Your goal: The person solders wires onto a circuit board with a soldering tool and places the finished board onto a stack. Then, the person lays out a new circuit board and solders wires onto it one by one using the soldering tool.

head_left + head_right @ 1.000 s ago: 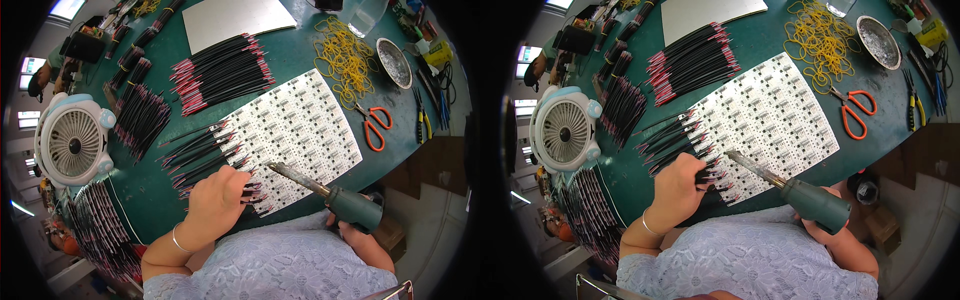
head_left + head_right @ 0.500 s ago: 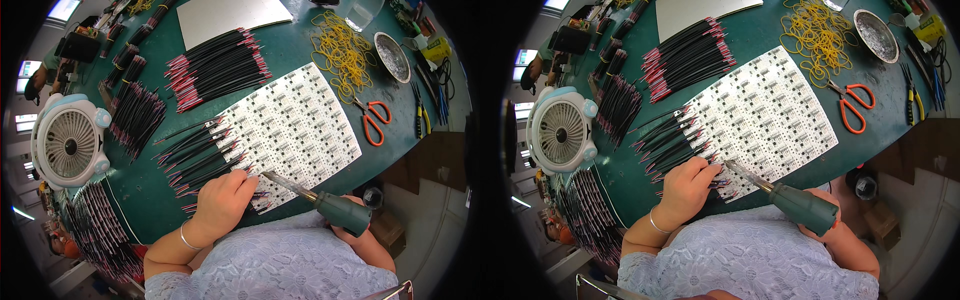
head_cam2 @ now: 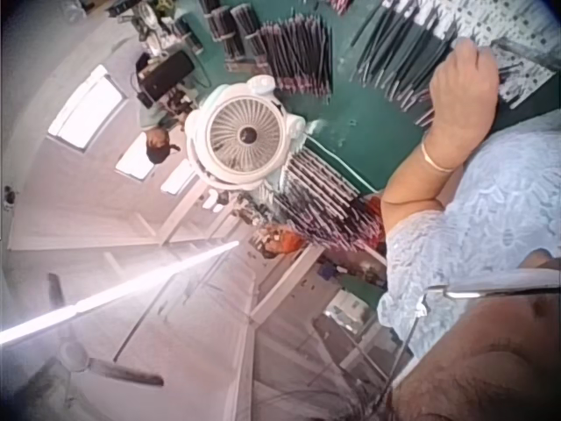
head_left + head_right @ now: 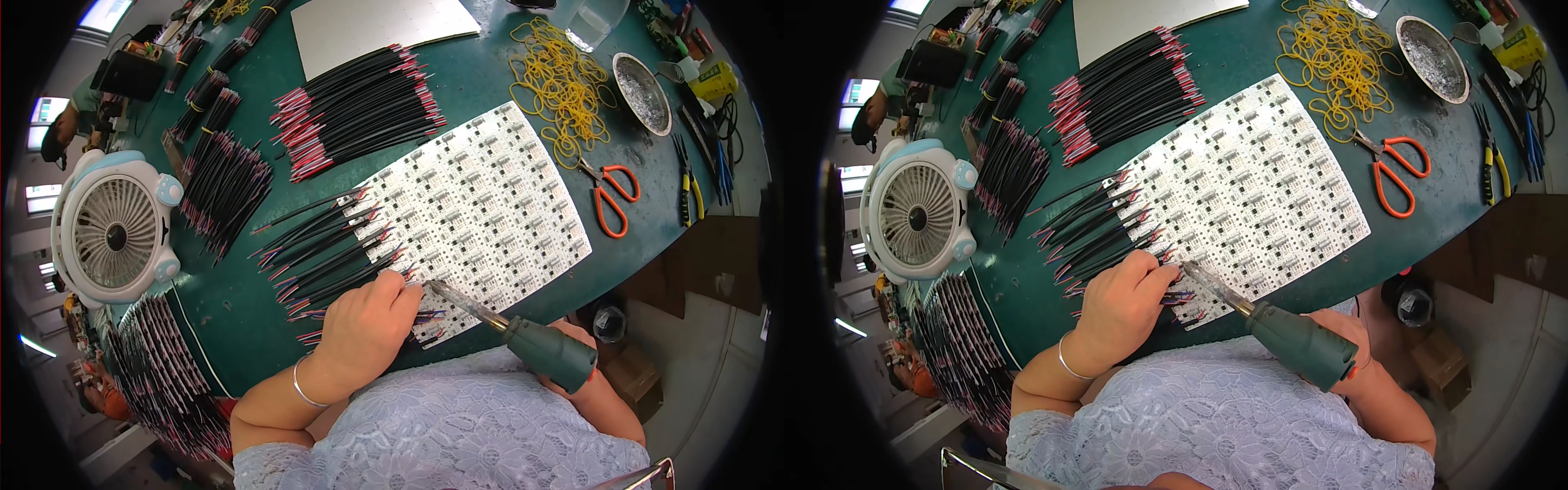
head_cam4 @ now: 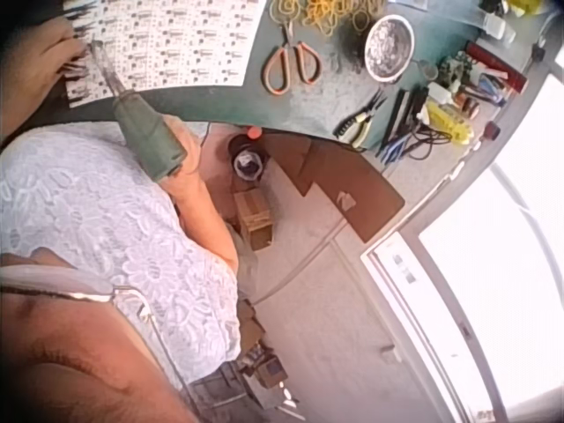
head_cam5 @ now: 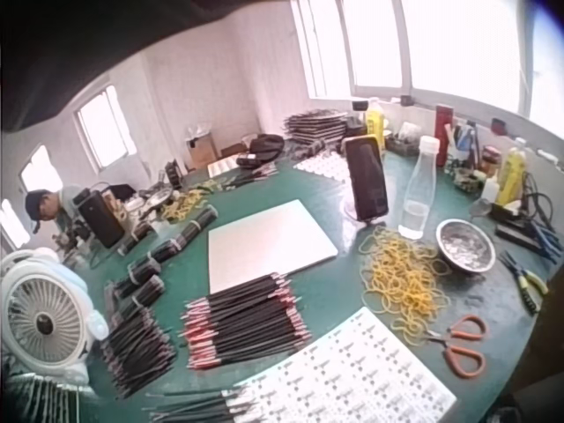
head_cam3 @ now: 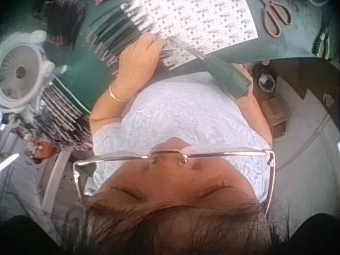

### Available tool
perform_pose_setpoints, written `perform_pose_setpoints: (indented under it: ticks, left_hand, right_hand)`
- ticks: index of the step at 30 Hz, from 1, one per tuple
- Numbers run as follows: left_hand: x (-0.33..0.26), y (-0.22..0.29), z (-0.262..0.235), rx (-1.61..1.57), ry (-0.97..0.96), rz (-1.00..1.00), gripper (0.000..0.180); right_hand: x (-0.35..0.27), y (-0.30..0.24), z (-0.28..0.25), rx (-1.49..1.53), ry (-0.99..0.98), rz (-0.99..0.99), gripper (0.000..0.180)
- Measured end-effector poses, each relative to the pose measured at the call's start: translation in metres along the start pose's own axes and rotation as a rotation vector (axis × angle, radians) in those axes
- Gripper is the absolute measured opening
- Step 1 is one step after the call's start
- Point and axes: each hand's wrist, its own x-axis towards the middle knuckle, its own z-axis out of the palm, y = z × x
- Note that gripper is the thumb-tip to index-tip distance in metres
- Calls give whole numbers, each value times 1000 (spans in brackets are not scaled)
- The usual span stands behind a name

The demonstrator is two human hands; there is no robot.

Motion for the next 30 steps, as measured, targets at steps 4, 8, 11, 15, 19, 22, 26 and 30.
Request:
perform_pose_setpoints:
  ticks: [4, 8, 11, 15, 19, 22, 26, 30]
  left_hand:
    - [0, 2, -1, 23, -14, -2, 22]
    - [0, 2, -1, 62, 10, 17, 25]
    - [0, 0, 1, 29, 31, 33, 29]
    - [-1, 0, 2, 14, 52, 42, 32]
    - [-1, 1, 1, 15, 41, 44, 30]
    - [0, 4, 1, 38, 17, 33, 27]
    - [0, 6, -1, 74, -16, 20, 24]
    - [0, 7, 0, 88, -25, 14, 23]
  right_hand:
    - [4, -10, -2, 130, 74, 59, 20]
    - [-8, 4, -8, 181, -47, 18, 43]
    - [-12, 6, -6, 37, -33, -59, 43]
    - [-11, 0, -1, 92, 29, 84, 20]
    - [-10, 1, 1, 99, 53, 23, 22]
    - [-13, 7, 1, 97, 5, -18, 23]
    - [-3, 2, 0, 33, 9, -74, 23]
    - [-14, 0, -1, 203, 115, 67, 32]
